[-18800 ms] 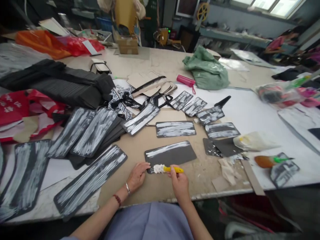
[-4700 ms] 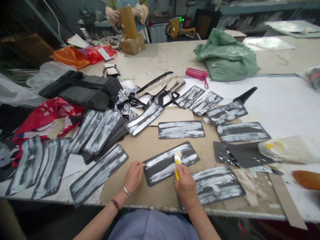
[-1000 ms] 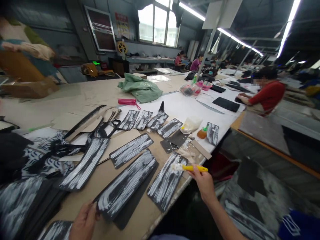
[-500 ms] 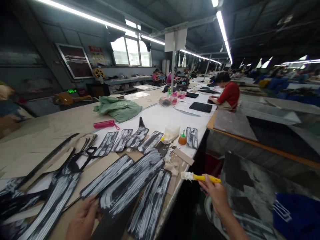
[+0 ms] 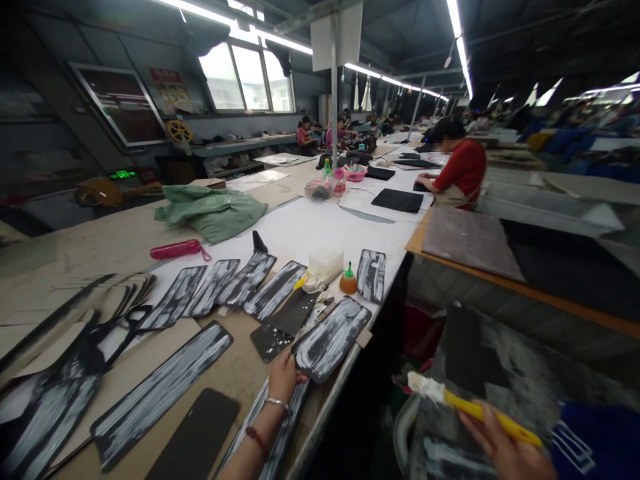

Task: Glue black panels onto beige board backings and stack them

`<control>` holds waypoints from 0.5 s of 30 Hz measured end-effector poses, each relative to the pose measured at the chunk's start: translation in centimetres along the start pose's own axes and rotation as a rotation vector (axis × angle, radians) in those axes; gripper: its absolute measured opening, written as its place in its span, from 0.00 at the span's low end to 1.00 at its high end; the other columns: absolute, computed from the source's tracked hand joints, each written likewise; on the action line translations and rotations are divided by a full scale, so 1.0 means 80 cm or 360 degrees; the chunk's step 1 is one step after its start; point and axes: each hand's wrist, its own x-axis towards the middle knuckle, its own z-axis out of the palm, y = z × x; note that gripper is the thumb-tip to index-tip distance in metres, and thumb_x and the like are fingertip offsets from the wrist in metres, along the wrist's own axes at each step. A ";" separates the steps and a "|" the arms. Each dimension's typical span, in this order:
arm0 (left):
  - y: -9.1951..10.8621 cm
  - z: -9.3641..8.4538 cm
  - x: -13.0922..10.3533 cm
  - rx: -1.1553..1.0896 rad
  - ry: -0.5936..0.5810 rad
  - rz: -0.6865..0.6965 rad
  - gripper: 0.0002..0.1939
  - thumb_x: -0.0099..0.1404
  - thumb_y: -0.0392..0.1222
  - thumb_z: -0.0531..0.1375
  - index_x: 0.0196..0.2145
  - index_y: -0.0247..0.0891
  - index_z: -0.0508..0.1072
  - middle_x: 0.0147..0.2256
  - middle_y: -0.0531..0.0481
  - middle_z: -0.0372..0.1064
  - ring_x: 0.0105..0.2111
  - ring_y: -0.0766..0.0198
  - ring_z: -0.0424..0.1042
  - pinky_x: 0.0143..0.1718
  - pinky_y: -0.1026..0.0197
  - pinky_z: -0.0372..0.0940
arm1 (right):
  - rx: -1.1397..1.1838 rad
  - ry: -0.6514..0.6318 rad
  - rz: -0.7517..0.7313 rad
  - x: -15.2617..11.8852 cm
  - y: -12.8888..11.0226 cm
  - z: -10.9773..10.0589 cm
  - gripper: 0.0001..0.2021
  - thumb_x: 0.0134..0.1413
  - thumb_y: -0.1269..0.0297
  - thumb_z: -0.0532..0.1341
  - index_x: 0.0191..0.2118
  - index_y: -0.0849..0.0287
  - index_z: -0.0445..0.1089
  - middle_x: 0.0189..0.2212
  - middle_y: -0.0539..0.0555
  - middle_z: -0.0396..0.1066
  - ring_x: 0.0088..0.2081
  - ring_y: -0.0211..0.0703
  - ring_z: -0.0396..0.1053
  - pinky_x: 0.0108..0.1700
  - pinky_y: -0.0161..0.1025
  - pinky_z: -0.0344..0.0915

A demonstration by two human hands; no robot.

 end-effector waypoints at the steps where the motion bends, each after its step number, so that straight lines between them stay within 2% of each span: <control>1: 0.000 0.003 -0.002 0.0037 -0.0048 -0.0018 0.14 0.61 0.34 0.43 0.40 0.32 0.64 0.12 0.59 0.57 0.13 0.68 0.64 0.17 0.67 0.62 | 0.0003 -0.0008 -0.0027 0.003 -0.004 0.006 0.15 0.31 0.56 0.65 0.28 0.60 0.70 0.32 0.56 0.72 0.34 0.48 0.72 0.36 0.33 0.70; 4: 0.000 0.005 -0.012 0.0145 -0.0185 -0.0037 0.15 0.62 0.33 0.41 0.38 0.32 0.65 0.12 0.58 0.57 0.15 0.66 0.66 0.18 0.66 0.62 | 0.0018 -0.0116 -0.0136 0.012 -0.020 0.042 0.14 0.31 0.56 0.66 0.27 0.60 0.70 0.33 0.55 0.71 0.36 0.46 0.71 0.35 0.32 0.70; 8: -0.003 0.000 -0.029 0.0305 -0.0300 -0.0040 0.12 0.59 0.33 0.46 0.25 0.34 0.67 0.14 0.54 0.61 0.15 0.66 0.65 0.18 0.64 0.61 | -0.0003 -0.0500 -0.0337 0.015 -0.041 0.124 0.16 0.31 0.57 0.67 0.28 0.63 0.70 0.33 0.54 0.70 0.37 0.44 0.70 0.39 0.34 0.70; 11: -0.009 -0.013 -0.045 0.0352 -0.0228 -0.0025 0.07 0.54 0.36 0.54 0.21 0.35 0.68 0.19 0.50 0.66 0.20 0.63 0.68 0.26 0.61 0.63 | -0.0039 -0.0749 -0.0479 0.005 -0.048 0.191 0.16 0.32 0.57 0.67 0.29 0.63 0.69 0.33 0.52 0.70 0.35 0.41 0.70 0.42 0.38 0.69; 13: -0.015 -0.032 -0.058 0.0534 -0.0117 0.0127 0.04 0.52 0.38 0.56 0.25 0.35 0.70 0.23 0.48 0.69 0.27 0.60 0.69 0.32 0.59 0.63 | -0.0080 -0.0854 -0.0559 -0.004 -0.049 0.231 0.16 0.32 0.57 0.67 0.27 0.63 0.68 0.31 0.52 0.70 0.33 0.40 0.70 0.44 0.39 0.68; 15: -0.029 -0.062 -0.075 0.0779 0.0056 0.0329 0.08 0.54 0.39 0.55 0.31 0.36 0.71 0.27 0.46 0.71 0.31 0.58 0.69 0.35 0.58 0.62 | -0.0181 -0.0929 -0.0637 -0.011 -0.049 0.267 0.15 0.35 0.56 0.66 0.27 0.62 0.68 0.29 0.52 0.70 0.32 0.41 0.70 0.43 0.40 0.69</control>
